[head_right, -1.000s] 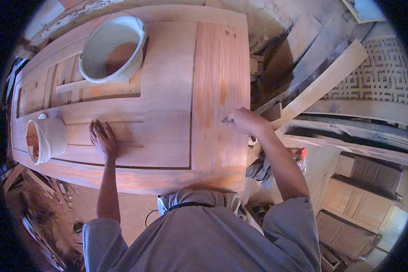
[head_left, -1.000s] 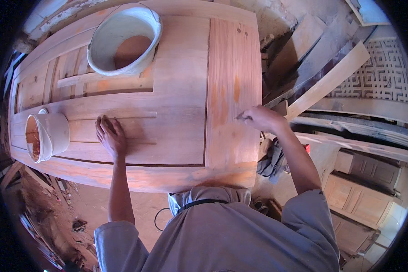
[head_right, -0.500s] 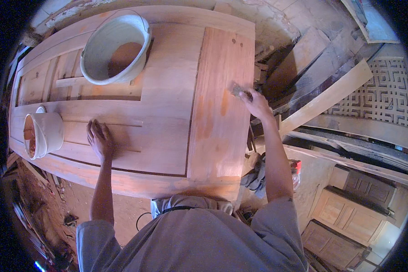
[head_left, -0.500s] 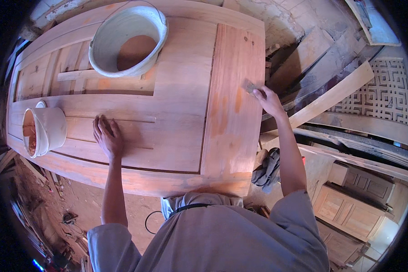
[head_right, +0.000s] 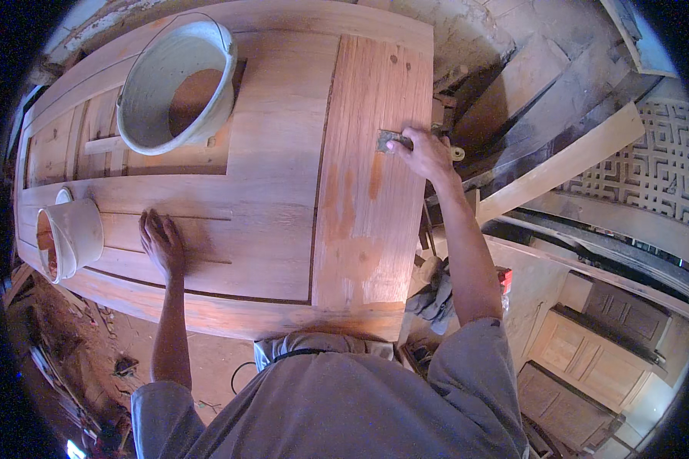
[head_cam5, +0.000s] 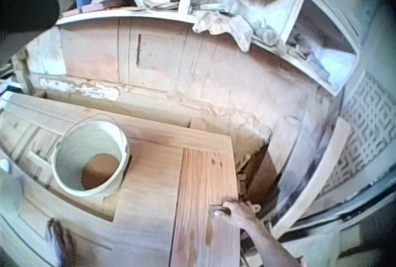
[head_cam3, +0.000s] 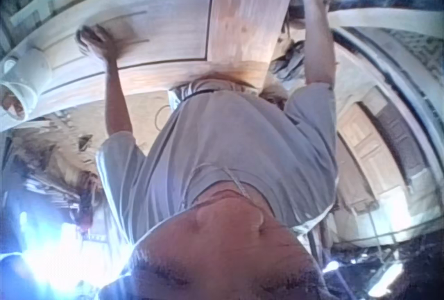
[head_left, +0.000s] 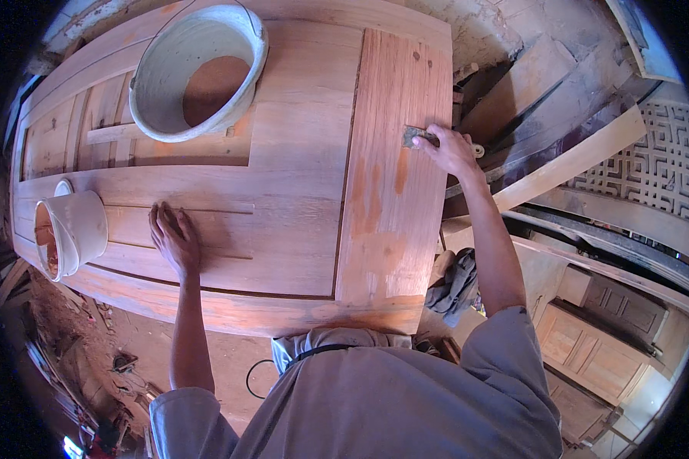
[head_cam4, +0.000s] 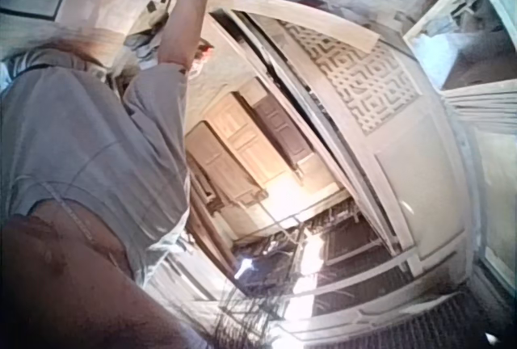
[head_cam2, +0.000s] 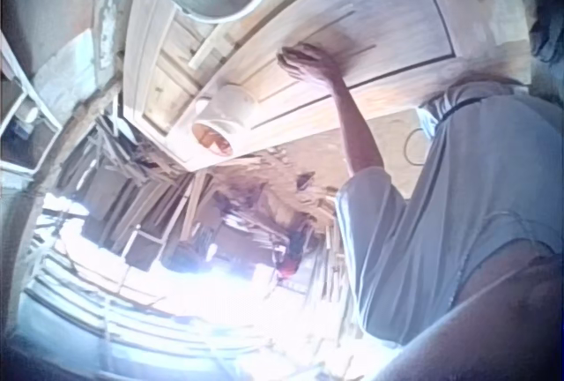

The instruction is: The person applies a brown liquid finish to a wooden door using a brush, dipping the brush into a bucket of liquid and wiping it across the wooden panels.

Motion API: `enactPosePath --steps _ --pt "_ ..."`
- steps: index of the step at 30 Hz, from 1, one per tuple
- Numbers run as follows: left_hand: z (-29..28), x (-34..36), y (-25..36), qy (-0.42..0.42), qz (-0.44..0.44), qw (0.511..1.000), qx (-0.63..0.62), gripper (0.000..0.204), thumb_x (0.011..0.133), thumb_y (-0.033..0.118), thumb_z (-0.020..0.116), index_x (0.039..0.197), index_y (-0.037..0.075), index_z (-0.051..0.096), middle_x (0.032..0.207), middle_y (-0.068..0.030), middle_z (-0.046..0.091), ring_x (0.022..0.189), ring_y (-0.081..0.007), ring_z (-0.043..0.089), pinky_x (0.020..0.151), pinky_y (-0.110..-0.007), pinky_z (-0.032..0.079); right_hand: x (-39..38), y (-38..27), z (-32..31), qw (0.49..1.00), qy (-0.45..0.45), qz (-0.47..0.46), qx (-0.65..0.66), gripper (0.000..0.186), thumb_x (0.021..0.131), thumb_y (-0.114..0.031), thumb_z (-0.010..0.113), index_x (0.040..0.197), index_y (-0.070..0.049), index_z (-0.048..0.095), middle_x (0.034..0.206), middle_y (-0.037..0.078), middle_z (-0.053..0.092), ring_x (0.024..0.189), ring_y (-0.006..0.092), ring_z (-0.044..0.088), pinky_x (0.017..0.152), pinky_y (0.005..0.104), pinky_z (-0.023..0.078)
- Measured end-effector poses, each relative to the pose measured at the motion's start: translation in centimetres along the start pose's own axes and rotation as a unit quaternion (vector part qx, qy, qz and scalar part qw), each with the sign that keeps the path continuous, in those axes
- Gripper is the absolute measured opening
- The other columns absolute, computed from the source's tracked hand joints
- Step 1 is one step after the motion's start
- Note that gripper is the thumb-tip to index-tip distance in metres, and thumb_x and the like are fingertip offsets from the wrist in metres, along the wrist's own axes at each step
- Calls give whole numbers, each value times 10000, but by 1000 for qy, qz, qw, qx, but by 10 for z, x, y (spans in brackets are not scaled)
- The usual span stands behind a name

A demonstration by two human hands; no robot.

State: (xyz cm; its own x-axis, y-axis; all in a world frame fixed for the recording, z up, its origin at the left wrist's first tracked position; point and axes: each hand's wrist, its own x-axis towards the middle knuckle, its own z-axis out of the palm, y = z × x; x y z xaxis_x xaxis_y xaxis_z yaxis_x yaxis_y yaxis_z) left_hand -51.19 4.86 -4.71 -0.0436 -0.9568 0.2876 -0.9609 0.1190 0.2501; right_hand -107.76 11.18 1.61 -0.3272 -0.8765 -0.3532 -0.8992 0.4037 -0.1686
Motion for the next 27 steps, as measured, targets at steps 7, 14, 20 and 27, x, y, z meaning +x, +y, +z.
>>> enactPosePath --steps 7,14,20,27 --pt "0 1 1 4 3 1000 -14 475 1002 331 496 1345 3 490 1400 -222 478 1319 -392 432 1089 -505 332 10 10 -21 999 27 38 -1 499 884 -600 593 1060 -141 678 1030 141 717 1040 355 659 948 527 424" --pt "-2 0 0 4 9 1000 1 473 1005 336 497 1343 5 493 1397 -226 479 1320 -390 432 1086 -504 335 23 5 -12 1000 -7 2 27 531 882 -611 592 1063 -117 667 997 166 706 998 372 665 885 478 482" --pt "-1 0 0 -9 -5 1000 -19 473 1005 336 498 1344 5 491 1406 -217 473 1321 -389 431 1085 -504 336 31 4 -6 1000 -26 8 -11 540 880 -612 590 1078 -117 670 1030 162 707 1032 362 660 955 547 426" --pt "0 -1 -2 2 6 1000 -4 478 997 335 509 1347 10 487 1410 -215 467 1319 -399 429 1091 -503 331 47 18 -31 997 -27 65 -7 558 891 -616 577 1084 -101 671 1051 161 703 1043 339 662 922 501 458"
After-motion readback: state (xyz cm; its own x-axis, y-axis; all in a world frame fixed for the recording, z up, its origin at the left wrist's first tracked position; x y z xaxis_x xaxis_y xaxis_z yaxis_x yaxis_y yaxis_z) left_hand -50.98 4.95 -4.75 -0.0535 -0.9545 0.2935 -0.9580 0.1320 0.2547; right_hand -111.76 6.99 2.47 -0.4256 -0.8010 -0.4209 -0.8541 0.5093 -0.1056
